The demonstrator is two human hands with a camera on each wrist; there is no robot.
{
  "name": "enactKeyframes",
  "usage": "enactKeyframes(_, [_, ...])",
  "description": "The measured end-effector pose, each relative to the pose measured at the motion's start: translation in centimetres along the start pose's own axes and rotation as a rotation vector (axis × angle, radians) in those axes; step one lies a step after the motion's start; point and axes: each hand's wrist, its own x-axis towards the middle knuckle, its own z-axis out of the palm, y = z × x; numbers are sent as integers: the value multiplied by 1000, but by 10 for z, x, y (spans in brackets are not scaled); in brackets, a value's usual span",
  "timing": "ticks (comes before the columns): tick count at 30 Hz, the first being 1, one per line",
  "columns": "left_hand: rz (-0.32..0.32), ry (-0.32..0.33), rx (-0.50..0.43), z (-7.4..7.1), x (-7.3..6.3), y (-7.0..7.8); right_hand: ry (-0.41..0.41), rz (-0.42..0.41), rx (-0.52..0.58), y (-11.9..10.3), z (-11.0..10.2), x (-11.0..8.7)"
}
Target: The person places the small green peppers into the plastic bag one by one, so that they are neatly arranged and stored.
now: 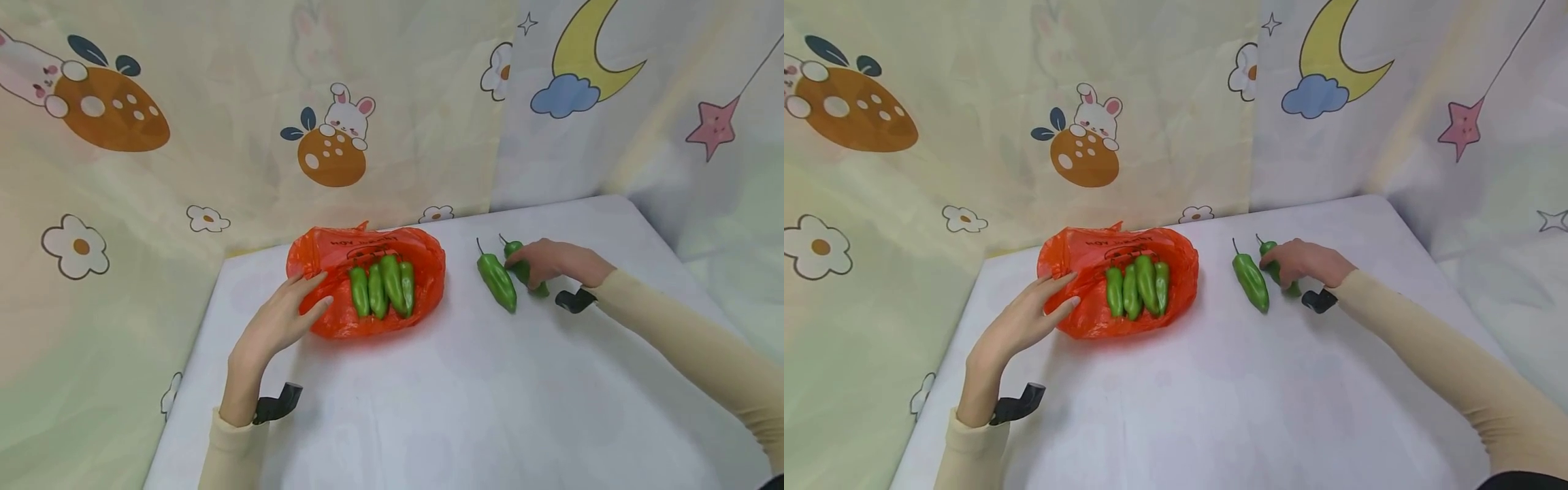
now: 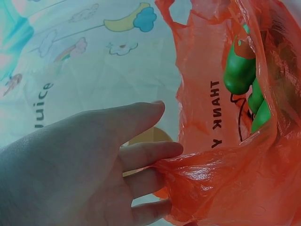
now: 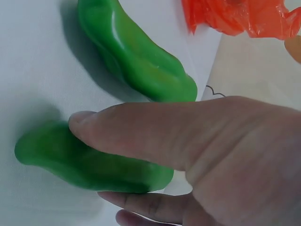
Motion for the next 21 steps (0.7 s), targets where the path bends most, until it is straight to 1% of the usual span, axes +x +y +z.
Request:
enactKeyframes(8, [-1, 6, -2, 0, 0, 0, 51, 3, -27, 2, -4, -2])
enactKeyframes(15, [-13, 4, -4, 1, 0, -2, 88, -18, -21, 0, -16, -8])
enactKeyframes(18, [-14, 10, -2, 0, 0, -3, 82, -11, -6, -2, -19, -11])
enactKeyframes(21, [-2, 18, 5, 0, 0, -4, 66, -8, 15, -4, -19, -13])
